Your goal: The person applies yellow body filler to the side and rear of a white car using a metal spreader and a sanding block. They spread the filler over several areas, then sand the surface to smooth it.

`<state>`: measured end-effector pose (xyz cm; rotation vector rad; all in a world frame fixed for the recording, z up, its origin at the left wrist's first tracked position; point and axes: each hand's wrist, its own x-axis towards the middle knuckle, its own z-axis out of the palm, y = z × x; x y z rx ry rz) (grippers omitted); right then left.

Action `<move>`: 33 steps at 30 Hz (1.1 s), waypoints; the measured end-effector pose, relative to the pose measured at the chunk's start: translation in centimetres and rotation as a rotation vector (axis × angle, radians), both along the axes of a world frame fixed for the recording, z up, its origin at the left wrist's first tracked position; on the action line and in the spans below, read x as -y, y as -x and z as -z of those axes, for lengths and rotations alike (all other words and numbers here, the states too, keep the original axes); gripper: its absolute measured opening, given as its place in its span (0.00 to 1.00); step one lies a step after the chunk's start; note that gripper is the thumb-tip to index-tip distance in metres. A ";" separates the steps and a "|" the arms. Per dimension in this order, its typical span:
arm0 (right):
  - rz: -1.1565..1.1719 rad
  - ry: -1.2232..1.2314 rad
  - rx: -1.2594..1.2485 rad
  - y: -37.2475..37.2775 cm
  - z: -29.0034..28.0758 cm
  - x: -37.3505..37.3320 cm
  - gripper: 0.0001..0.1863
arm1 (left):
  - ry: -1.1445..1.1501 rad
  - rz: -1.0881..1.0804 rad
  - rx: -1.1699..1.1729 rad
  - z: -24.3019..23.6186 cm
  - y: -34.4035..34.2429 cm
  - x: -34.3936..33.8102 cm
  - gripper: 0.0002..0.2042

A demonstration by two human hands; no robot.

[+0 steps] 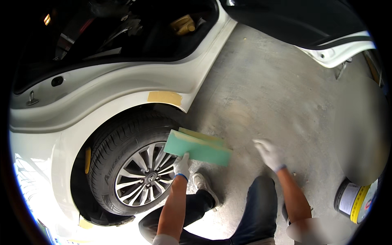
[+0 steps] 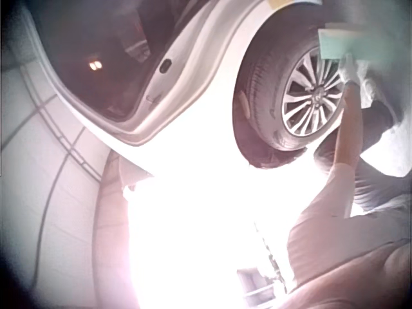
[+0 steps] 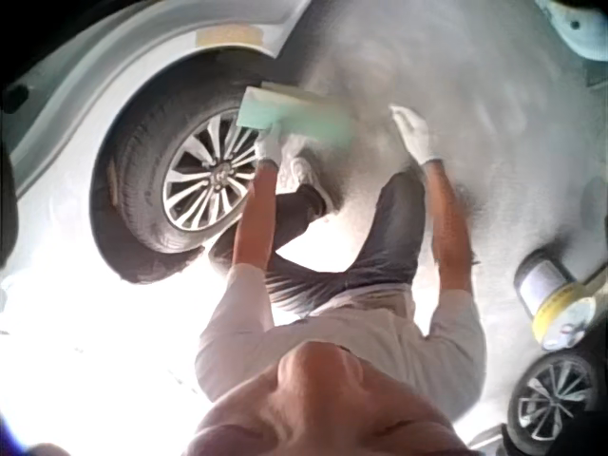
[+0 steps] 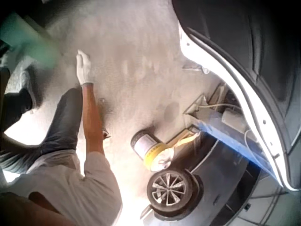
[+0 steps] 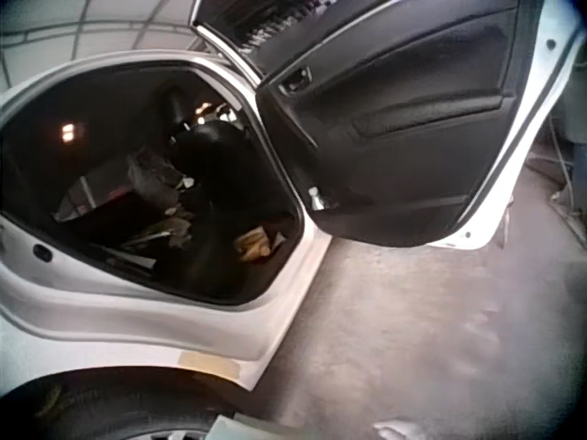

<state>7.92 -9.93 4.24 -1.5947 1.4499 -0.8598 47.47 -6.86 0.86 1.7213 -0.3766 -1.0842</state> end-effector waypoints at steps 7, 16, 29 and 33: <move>-0.502 0.129 -0.072 -19.5 8.6 14.0 0.22 | 0.043 -0.045 0.179 -3.5 3.3 -5.0 0.10; -0.413 -0.043 0.194 -15.6 9.8 12.9 0.15 | -0.139 -0.119 0.038 -1.6 -0.7 -8.1 0.13; -0.704 -0.129 0.283 -15.7 -1.3 7.0 0.24 | 0.006 1.742 1.794 -19.9 10.8 4.1 0.26; -0.822 -0.234 0.512 -15.9 -1.4 8.3 0.25 | 0.397 1.858 1.939 -22.3 10.7 7.5 0.25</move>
